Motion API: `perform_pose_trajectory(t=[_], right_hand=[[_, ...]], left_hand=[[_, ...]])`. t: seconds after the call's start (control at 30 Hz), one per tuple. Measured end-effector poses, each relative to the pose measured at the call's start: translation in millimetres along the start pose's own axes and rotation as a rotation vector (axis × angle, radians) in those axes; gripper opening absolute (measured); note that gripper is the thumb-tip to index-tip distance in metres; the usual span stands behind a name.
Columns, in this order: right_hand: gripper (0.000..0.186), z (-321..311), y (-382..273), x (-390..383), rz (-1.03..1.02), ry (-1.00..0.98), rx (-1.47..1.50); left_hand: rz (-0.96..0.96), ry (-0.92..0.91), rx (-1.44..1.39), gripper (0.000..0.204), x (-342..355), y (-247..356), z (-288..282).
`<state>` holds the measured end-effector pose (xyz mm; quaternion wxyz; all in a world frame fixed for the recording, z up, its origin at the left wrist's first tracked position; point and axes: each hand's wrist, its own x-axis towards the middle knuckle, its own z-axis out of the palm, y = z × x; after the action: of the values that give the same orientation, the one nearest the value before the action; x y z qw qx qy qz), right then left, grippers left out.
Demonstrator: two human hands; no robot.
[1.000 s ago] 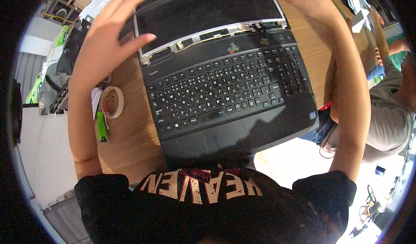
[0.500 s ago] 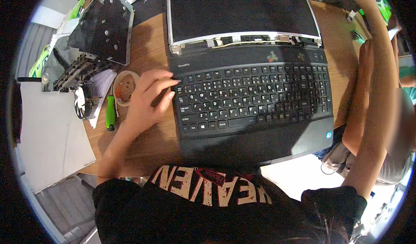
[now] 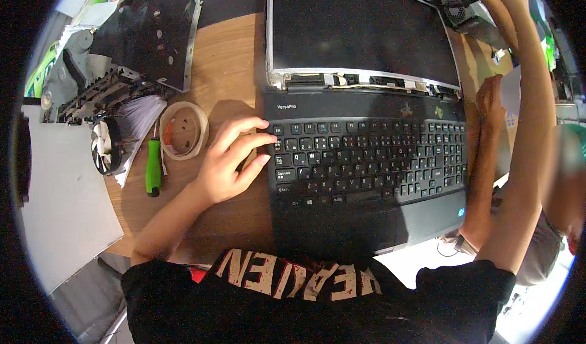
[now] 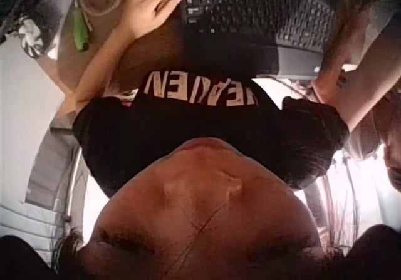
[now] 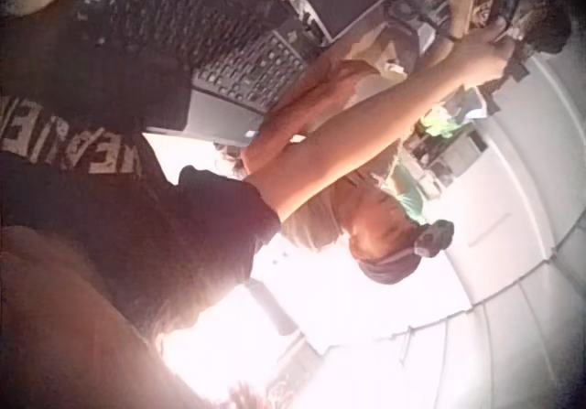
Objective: The person disassembles the top casing of a laptop by removing the screen bezel and unscrewing components along the hinge area using a screwdriver.
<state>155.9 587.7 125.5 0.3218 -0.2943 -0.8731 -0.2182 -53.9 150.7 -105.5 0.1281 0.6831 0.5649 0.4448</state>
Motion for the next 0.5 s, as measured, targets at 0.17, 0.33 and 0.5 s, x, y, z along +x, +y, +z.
perform_pose_trajectory(t=[0.17, 0.33, 0.5], right_hand=[[0.044, 15, -6, -10, 0.045, 0.046, 0.005], [0.045, 11, -10, 3, 0.115, 0.037, -0.021], [0.025, -11, -46, -6, 0.073, 0.115, -0.13]], left_hand=[[0.001, 0.001, 0.015, 0.025, 4, 0, -5], [0.006, 0.028, -0.01, 0.022, 10, 5, -4], [-0.059, 0.006, -0.016, 0.023, 7, 11, -6]])
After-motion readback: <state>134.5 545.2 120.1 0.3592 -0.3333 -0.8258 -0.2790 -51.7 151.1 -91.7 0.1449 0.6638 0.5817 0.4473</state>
